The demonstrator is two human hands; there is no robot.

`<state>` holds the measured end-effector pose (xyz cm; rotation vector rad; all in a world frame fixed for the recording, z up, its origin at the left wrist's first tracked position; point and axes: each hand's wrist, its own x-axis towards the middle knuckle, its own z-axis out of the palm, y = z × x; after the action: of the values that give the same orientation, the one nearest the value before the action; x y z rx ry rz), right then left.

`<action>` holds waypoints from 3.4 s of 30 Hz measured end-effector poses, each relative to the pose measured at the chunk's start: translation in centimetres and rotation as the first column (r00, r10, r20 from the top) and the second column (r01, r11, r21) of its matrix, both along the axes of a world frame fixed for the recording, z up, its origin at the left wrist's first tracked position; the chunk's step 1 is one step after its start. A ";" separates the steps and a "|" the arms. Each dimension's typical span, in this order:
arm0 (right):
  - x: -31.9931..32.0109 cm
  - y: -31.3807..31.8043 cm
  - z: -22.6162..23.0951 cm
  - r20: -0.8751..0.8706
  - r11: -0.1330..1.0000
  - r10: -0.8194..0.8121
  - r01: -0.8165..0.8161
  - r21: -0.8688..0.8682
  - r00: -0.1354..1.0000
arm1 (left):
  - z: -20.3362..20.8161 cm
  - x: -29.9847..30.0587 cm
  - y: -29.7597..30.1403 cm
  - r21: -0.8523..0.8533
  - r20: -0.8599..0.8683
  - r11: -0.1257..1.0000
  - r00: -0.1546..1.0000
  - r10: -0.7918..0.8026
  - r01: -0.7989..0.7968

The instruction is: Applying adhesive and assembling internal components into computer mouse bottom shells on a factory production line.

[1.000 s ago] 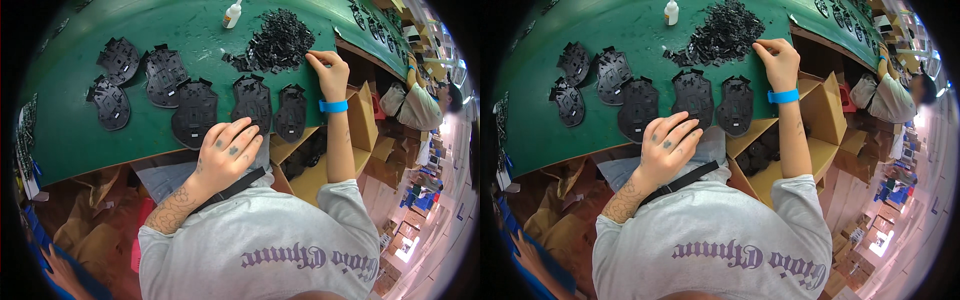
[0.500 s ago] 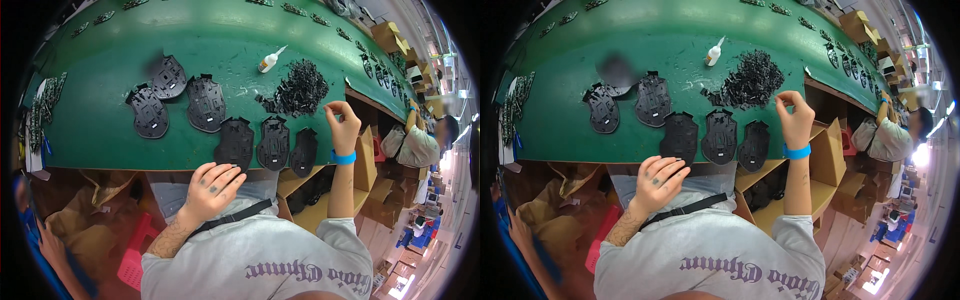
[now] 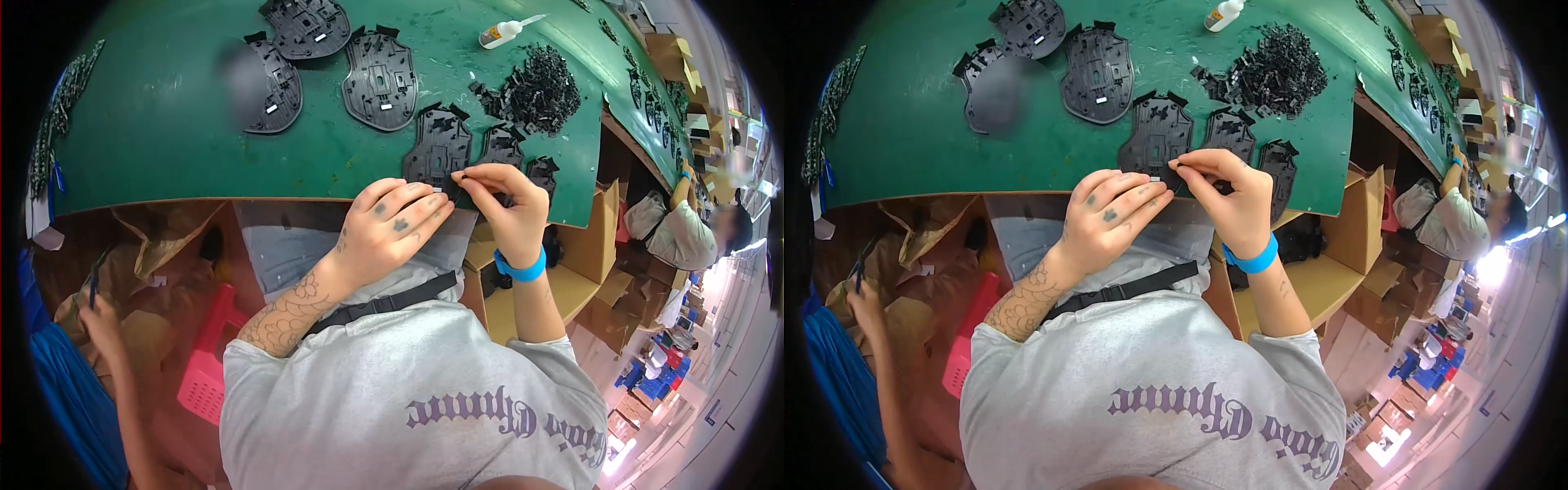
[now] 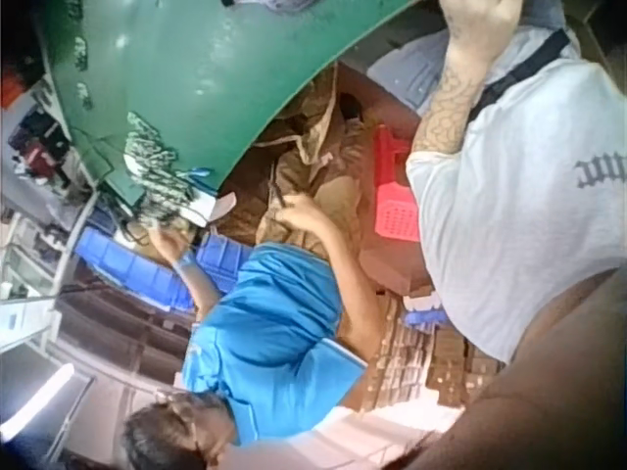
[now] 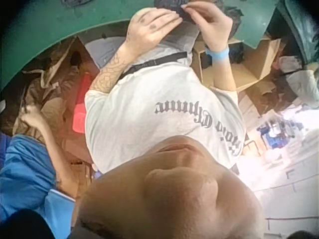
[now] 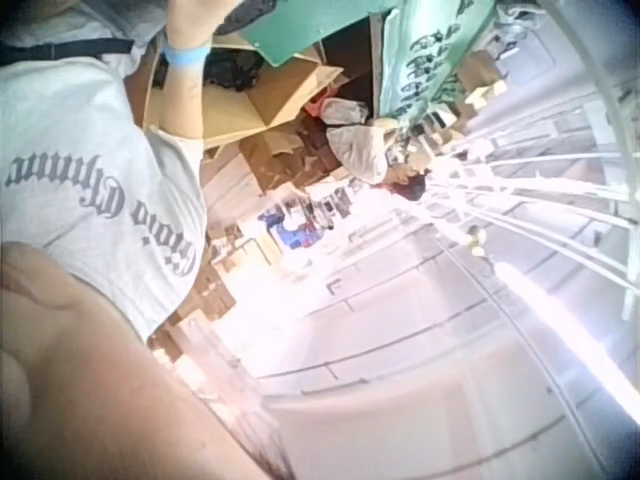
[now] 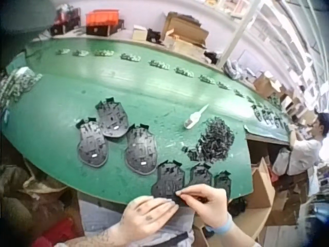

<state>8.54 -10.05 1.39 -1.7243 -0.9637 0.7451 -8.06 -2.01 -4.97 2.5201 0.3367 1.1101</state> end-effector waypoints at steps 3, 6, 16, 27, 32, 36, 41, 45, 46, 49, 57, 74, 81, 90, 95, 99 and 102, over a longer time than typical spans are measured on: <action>0.5 0.5 -0.5 0.563 0.980 0.092 -0.175 0.096 0.821 | 0.0 -0.1 -0.1 -0.009 0.008 1.000 1.000 -0.006 0.006; 0.4 0.1 -0.5 0.604 0.992 0.084 -0.125 0.027 0.793 | -0.3 -0.2 -0.2 -0.015 0.015 1.000 1.000 -0.005 0.006; 0.3 -0.1 -1.2 0.569 0.992 0.091 -0.125 0.022 0.817 | -0.8 -0.1 -0.2 0.010 0.008 1.000 1.000 0.003 -0.003; 0.5 1.7 0.8 0.350 0.963 0.232 -0.163 -0.216 0.907 | 0.0 0.0 0.2 0.013 -0.020 0.999 0.999 -0.029 0.029; 2.8 0.5 3.2 0.312 0.986 -0.128 0.153 -0.058 0.942 | 0.8 0.5 0.1 -0.004 -0.082 0.998 0.995 -0.055 0.055; 12.8 -1.5 1.0 0.441 0.907 -0.416 0.397 0.140 0.795 | 1.5 1.1 -0.5 0.003 -0.117 1.000 0.993 0.012 -0.012; 17.1 -1.2 -2.2 0.501 0.898 -0.413 0.430 0.088 0.760 | 1.5 1.5 -0.4 0.064 -0.153 0.998 0.988 0.025 -0.016; 17.7 0.0 -2.4 0.515 0.885 -0.426 0.461 0.065 0.744 | 1.6 1.6 -0.6 0.072 -0.175 0.996 0.983 0.062 -0.050; 17.5 0.4 -2.4 0.511 0.891 -0.415 0.451 0.060 0.753 | 1.6 1.4 -0.6 0.079 -0.185 0.995 0.980 0.074 -0.060; 17.9 0.9 -1.8 0.543 0.899 -0.349 0.436 -0.035 0.764 | 1.8 1.2 -0.6 0.042 -0.204 0.998 0.977 0.064 -0.056; 16.6 0.5 1.6 0.465 0.922 -0.386 0.349 0.168 0.796 | 3.6 0.2 1.8 -0.062 -0.122 0.997 0.992 0.033 -0.041; 3.6 11.3 0.8 0.341 0.936 0.351 -0.322 -0.140 0.872 | 3.2 0.1 6.1 -0.155 -0.291 0.984 0.956 0.037 -0.086; 3.4 11.4 0.3 0.349 0.935 0.354 -0.323 -0.144 0.868 | 2.9 0.1 6.0 -0.151 -0.321 0.984 0.946 0.043 -0.096; 3.1 11.2 0.2 0.388 0.944 0.327 -0.313 -0.100 0.862 | 3.0 0.1 5.8 -0.145 -0.310 0.984 0.949 0.052 -0.101; 3.0 11.5 -0.2 0.385 0.943 0.326 -0.327 -0.065 0.863 | 3.0 0.1 5.9 -0.150 -0.312 0.983 0.949 0.052 -0.103; 3.3 12.6 0.9 0.344 0.920 0.387 -0.335 -0.204 0.855 | 3.0 0.2 6.1 -0.147 -0.309 0.985 0.950 0.036 -0.085; 4.3 13.0 0.9 0.243 0.892 0.425 -0.357 -0.277 0.872 | 3.4 0.5 6.1 -0.149 -0.280 0.988 0.960 -0.014 -0.029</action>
<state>12.84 2.96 2.34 -1.8951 -1.5235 0.8977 -7.52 4.08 -1.56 2.5390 0.4874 0.6971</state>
